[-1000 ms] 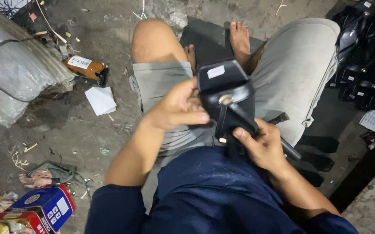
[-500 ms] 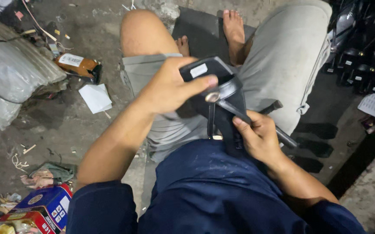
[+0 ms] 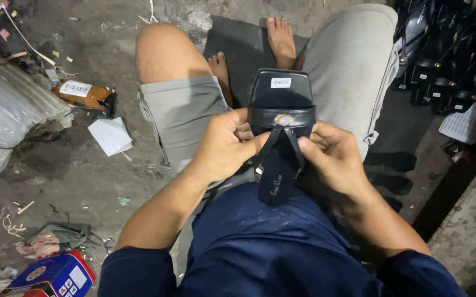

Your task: The person assembles sandals by attaching straps to the sole. They use a grinding machine to smooth the sole edges, then insert and secure the straps using a hammer and metal fasteners.

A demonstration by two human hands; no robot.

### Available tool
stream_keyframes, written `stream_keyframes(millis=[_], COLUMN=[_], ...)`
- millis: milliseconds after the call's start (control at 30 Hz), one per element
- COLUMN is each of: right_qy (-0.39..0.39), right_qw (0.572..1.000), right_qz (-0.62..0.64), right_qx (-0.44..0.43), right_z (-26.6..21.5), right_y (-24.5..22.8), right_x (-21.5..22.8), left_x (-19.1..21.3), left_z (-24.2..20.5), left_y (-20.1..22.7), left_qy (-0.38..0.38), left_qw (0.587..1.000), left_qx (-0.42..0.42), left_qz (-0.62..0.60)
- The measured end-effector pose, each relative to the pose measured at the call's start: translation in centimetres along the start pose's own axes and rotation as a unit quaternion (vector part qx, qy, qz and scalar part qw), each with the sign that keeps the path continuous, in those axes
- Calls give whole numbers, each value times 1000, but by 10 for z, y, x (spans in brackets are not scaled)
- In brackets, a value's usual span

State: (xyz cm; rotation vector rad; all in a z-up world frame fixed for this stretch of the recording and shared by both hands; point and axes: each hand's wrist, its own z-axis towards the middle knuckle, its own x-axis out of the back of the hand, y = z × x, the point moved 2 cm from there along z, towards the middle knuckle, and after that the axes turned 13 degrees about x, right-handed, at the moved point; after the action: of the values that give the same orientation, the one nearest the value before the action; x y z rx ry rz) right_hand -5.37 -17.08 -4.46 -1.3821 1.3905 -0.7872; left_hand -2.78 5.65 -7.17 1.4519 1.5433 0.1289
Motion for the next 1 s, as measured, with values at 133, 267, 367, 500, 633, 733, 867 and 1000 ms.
stream_keyframes(millis=[133,267,367,500,633,733,867,1000], right_qy=[-40,-39,-62,-29,9,6,-24,-14], right_qw=[999,998,995,997,994,994,994,997], right_qz=[-1,0,17,-29,-50,-11,-51,-29], right_qx=[22,47,72,70,97,104,96,68], right_z=[9,8,6,12,15,13,12,8], right_y=[-3,-2,-4,-1,9,9,5,2], right_x=[-7,-7,-8,-4,-5,-6,-11,-22], left_x=[0,1,-2,-12,-19,-17,6,8], left_z=[-1,-1,-7,-13,-18,-16,-13,7], left_y=[-3,3,9,7,15,44,88,89], left_qy=[9,-6,43,177,219,35,-157,-82], left_qw=[999,1000,997,962,944,994,984,969], left_qx=[28,8,-55,-99,-85,-31,18,-68], left_qz=[-19,8,30,183,232,95,86,223])
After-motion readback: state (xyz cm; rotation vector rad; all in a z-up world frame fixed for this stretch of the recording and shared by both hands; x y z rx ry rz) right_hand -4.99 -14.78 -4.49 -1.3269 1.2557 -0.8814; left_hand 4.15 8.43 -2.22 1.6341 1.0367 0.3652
